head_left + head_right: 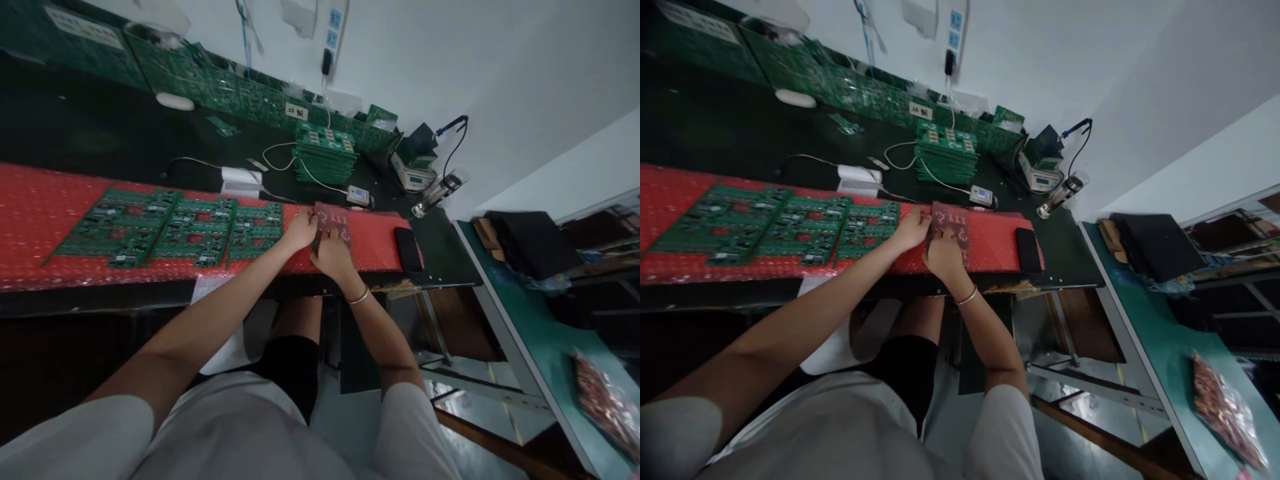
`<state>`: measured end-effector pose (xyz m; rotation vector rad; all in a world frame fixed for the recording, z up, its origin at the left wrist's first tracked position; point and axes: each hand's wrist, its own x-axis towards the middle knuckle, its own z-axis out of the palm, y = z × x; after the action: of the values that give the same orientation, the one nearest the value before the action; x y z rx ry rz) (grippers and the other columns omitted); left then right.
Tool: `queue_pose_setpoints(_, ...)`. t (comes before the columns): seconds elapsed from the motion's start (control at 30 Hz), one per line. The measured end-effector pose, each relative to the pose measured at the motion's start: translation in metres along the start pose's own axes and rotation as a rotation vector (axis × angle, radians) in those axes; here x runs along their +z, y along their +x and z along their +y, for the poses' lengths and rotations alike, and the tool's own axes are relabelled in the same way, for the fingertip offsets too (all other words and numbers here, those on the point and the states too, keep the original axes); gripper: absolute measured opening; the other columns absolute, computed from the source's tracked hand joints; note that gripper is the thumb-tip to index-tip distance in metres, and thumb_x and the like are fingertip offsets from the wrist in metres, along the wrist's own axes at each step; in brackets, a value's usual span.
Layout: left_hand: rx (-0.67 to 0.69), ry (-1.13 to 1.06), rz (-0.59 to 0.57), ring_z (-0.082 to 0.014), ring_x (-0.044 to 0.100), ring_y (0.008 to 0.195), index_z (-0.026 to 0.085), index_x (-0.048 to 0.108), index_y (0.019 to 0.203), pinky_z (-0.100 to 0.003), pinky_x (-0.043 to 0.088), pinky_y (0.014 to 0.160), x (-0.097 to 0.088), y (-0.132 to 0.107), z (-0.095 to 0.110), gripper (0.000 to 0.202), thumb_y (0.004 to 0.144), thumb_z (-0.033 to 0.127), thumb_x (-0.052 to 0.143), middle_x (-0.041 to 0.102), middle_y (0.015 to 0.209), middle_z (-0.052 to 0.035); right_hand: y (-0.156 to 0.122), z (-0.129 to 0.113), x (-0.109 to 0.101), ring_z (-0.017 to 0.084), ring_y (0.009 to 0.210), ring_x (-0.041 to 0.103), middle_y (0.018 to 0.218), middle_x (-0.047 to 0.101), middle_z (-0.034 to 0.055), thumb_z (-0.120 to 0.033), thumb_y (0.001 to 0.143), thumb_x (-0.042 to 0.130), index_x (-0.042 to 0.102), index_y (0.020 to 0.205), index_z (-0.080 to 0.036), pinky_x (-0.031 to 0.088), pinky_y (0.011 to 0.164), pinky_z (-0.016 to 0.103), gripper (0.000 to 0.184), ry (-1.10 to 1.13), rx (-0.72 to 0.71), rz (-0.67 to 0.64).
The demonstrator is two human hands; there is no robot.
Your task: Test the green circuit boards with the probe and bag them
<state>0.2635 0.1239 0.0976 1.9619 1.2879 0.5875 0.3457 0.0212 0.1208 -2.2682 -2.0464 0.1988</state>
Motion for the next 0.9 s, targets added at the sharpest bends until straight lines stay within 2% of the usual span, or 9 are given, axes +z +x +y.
queue_pose_setpoints(0.13, 0.06, 0.025, -0.026, -0.0283, 0.069, 0.113, 0.01, 0.064, 0.12, -0.038, 0.053, 0.103, -0.005, -0.013, -0.005, 0.029, 0.095, 0.019, 0.054, 0.072, 0.115, -0.0166, -0.001, 0.022, 0.004, 0.029, 0.124, 0.06, 0.121, 0.069, 0.0204, -0.028, 0.095, 0.062, 0.067, 0.126, -0.007, 0.05, 0.107, 0.039, 0.038, 0.131, -0.096, -0.009)
queue_pose_setpoints(0.17, 0.088, 0.047, -0.034, -0.0295, 0.068, 0.117, 0.011, 0.066, 0.119, -0.038, 0.052, 0.106, -0.004, -0.018, -0.006, 0.03, 0.092, 0.02, 0.059, 0.071, 0.117, -0.0169, -0.002, 0.034, 0.002, 0.027, 0.119, 0.063, 0.118, 0.07, 0.0178, -0.03, 0.097, 0.061, 0.069, 0.124, -0.009, 0.05, 0.105, 0.037, 0.035, 0.187, -0.069, 0.021)
queue_pose_setpoints(0.27, 0.155, 0.165, -0.075, -0.033, 0.066, 0.12, 0.01, 0.066, 0.126, -0.04, 0.052, 0.107, 0.0, -0.032, -0.006, 0.043, 0.085, 0.021, 0.071, 0.068, 0.123, -0.0195, -0.005, 0.069, -0.002, 0.025, 0.106, 0.068, 0.119, 0.068, 0.0179, -0.038, 0.097, 0.063, 0.069, 0.128, -0.012, 0.053, 0.099, 0.037, 0.041, 0.243, 0.172, 0.145)
queue_pose_setpoints(0.37, 0.15, 0.232, -0.099, -0.0321, 0.067, 0.118, 0.008, 0.06, 0.136, -0.038, 0.053, 0.106, 0.004, -0.037, -0.005, 0.055, 0.085, 0.021, 0.073, 0.065, 0.127, -0.0218, -0.005, 0.088, 0.001, 0.027, 0.107, 0.069, 0.121, 0.07, 0.0177, -0.041, 0.091, 0.071, 0.062, 0.14, -0.014, 0.053, 0.099, 0.041, 0.056, 0.298, 0.254, 0.09)
queue_pose_setpoints(0.47, 0.139, 0.166, -0.101, -0.0307, 0.068, 0.118, 0.008, 0.058, 0.14, -0.037, 0.053, 0.106, 0.001, -0.035, -0.008, 0.057, 0.086, 0.019, 0.072, 0.064, 0.132, -0.0218, 0.001, 0.091, 0.006, 0.027, 0.116, 0.067, 0.126, 0.071, 0.0144, -0.037, 0.086, 0.078, 0.058, 0.144, -0.017, 0.052, 0.104, 0.042, 0.064, 0.423, 0.182, 0.069)
queue_pose_setpoints(0.57, 0.154, 0.061, -0.106, -0.0273, 0.069, 0.118, 0.01, 0.06, 0.137, -0.037, 0.053, 0.108, -0.007, -0.032, -0.017, 0.048, 0.09, 0.019, 0.066, 0.068, 0.132, -0.0177, 0.008, 0.089, 0.005, 0.025, 0.118, 0.067, 0.131, 0.07, 0.0131, -0.035, 0.083, 0.08, 0.059, 0.143, -0.018, 0.053, 0.105, 0.042, 0.066, 0.554, 0.146, 0.061)
queue_pose_setpoints(0.73, 0.213, -0.116, -0.223, -0.0212, 0.07, 0.117, 0.014, 0.057, 0.139, -0.035, 0.052, 0.108, -0.028, -0.037, -0.032, 0.042, 0.098, 0.022, 0.051, 0.068, 0.136, -0.012, 0.017, 0.084, -0.009, 0.023, 0.115, 0.069, 0.136, 0.069, 0.0129, -0.026, 0.081, 0.079, 0.054, 0.149, -0.018, 0.055, 0.104, 0.043, 0.072, 0.593, 0.109, 0.008)
queue_pose_setpoints(0.8, 0.307, 0.036, -0.221, -0.024, 0.062, 0.133, 0.015, 0.056, 0.143, -0.038, 0.045, 0.117, -0.041, -0.04, -0.039, 0.046, 0.098, 0.023, 0.051, 0.062, 0.146, -0.0139, 0.019, 0.079, -0.014, 0.024, 0.114, 0.069, 0.139, 0.067, 0.0139, -0.023, 0.08, 0.079, 0.054, 0.148, -0.017, 0.055, 0.104, 0.046, 0.073, 0.555, 0.103, 0.019)
queue_pose_setpoints(0.9, 0.349, 0.443, -0.213, -0.0361, 0.031, 0.156, 0.009, 0.05, 0.151, -0.049, 0.026, 0.128, -0.066, -0.044, -0.054, 0.064, 0.094, 0.035, 0.063, 0.04, 0.163, -0.0221, 0.023, 0.071, -0.023, 0.027, 0.118, 0.069, 0.141, 0.066, 0.0153, -0.021, 0.079, 0.081, 0.056, 0.147, -0.016, 0.054, 0.105, 0.047, 0.073, 0.461, 0.095, 0.028)
